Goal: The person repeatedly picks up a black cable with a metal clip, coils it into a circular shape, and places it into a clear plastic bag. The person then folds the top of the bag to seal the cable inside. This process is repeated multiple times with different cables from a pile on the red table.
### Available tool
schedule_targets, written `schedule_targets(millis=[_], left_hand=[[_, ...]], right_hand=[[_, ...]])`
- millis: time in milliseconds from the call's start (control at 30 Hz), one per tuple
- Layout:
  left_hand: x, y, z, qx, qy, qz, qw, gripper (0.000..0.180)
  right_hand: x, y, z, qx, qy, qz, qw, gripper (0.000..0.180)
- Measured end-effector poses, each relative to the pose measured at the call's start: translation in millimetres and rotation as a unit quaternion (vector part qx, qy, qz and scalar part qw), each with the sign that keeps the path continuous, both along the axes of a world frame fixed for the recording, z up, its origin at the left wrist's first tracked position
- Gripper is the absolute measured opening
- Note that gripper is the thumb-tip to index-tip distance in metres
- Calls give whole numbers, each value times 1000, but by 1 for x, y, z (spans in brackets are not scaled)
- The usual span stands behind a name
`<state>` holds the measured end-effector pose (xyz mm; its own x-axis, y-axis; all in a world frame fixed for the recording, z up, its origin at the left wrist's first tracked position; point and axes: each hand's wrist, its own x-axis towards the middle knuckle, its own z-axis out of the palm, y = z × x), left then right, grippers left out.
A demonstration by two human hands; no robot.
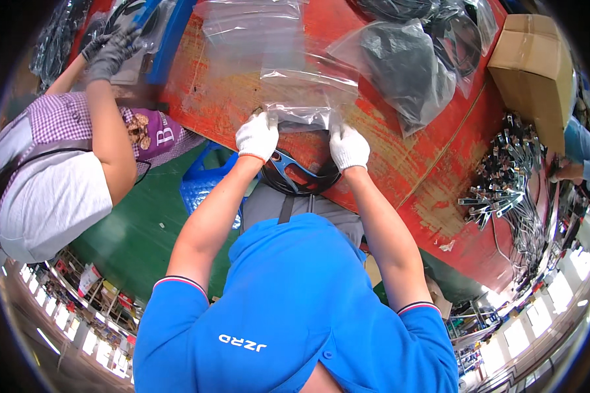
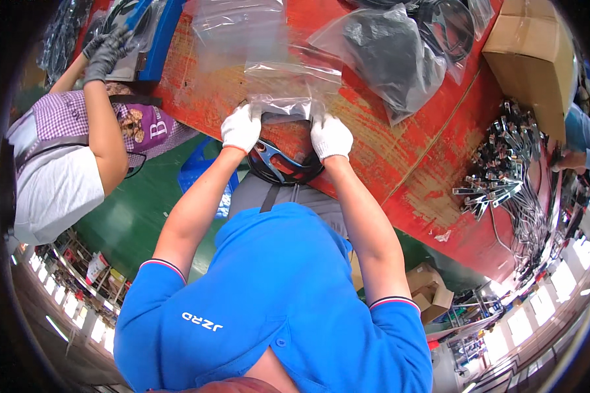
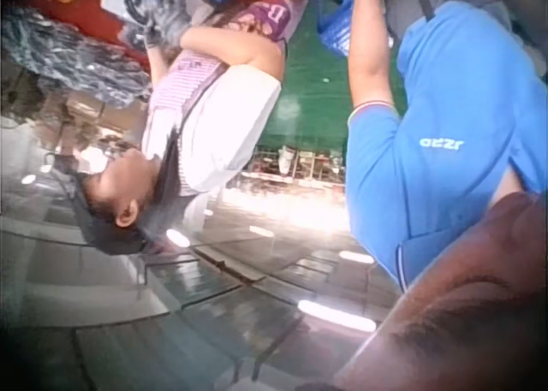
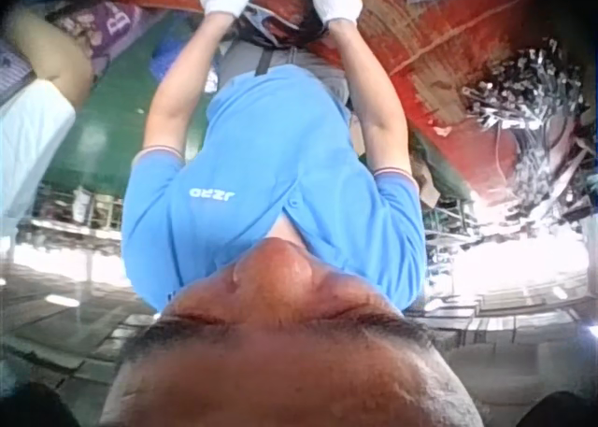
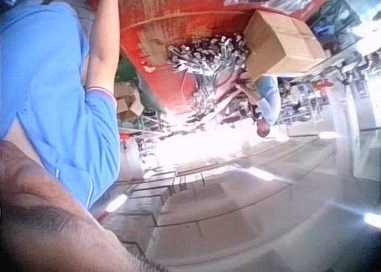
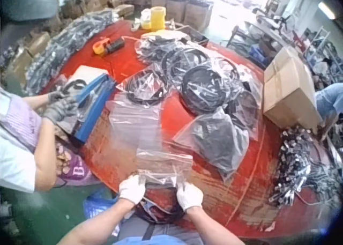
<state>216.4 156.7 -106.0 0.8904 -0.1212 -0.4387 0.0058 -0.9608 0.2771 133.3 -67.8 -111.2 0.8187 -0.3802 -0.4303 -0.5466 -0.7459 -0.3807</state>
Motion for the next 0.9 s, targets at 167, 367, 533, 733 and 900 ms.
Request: schedule_targets(millis=[167, 367, 533, 733, 900], left_hand=[[-9, 6, -16, -27, -65, 6, 998, 49], [-2, 4, -18, -107, 14, 122, 987, 64], [14, -3, -18, -61, 108, 204, 971, 81], [19, 1, -32, -55, 107, 230, 966, 75], [21, 0, -30, -65, 108, 240, 963, 59]], right_hand=[[-4, -4, -2, 52, -43, 11, 998, 47], [-4, 4, -18, 220, -26, -207, 953, 51], [2, 5, -45, 94, 7, -250, 964, 63], [11, 2, -37, 94, 57, -242, 964, 67], [14, 0, -44, 110, 75, -242, 961, 67]])
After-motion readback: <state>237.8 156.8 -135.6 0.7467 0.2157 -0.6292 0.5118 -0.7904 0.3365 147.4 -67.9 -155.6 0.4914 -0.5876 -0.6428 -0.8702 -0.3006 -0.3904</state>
